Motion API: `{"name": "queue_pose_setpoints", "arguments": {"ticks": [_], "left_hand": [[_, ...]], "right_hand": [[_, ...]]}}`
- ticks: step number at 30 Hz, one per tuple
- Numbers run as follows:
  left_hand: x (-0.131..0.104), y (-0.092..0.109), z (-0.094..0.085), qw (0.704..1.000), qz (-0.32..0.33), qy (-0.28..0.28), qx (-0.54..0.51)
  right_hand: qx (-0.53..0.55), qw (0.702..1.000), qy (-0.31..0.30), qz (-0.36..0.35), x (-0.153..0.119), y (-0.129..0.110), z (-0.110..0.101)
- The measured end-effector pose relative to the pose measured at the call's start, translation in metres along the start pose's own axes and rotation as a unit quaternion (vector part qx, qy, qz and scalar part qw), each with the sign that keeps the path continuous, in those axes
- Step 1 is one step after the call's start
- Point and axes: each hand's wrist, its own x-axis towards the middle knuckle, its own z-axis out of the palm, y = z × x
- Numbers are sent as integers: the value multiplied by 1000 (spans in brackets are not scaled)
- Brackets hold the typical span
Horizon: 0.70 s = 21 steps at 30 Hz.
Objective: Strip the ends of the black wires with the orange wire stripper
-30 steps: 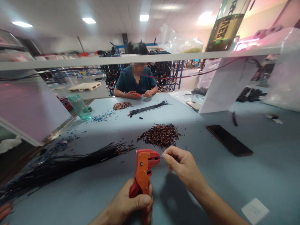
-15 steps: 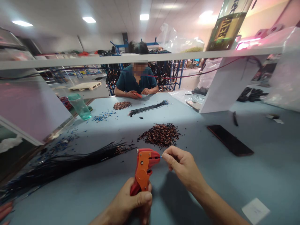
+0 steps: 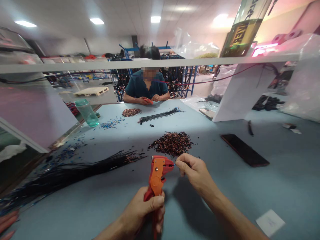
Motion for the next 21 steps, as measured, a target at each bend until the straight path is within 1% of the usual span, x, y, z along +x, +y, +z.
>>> {"name": "queue_pose_setpoints", "arguments": {"ticks": [4, 10, 13, 17, 21], "left_hand": [[0, -1, 2, 1000, -13, 16, -13], [2, -4, 6, 999, 1, 28, -18], [2, -3, 9, 999, 14, 43, -24], [2, 0, 10, 998, 4, 52, -22], [2, 2, 9, 998, -3, 60, -9]], "right_hand": [[6, 1000, 16, 0, 1, 4, 3], [72, 996, 43, 30, 2, 7, 11], [81, 995, 52, 35, 2, 8, 13], [83, 994, 59, 38, 3, 12, 12], [92, 994, 51, 39, 5, 15, 8]]}}
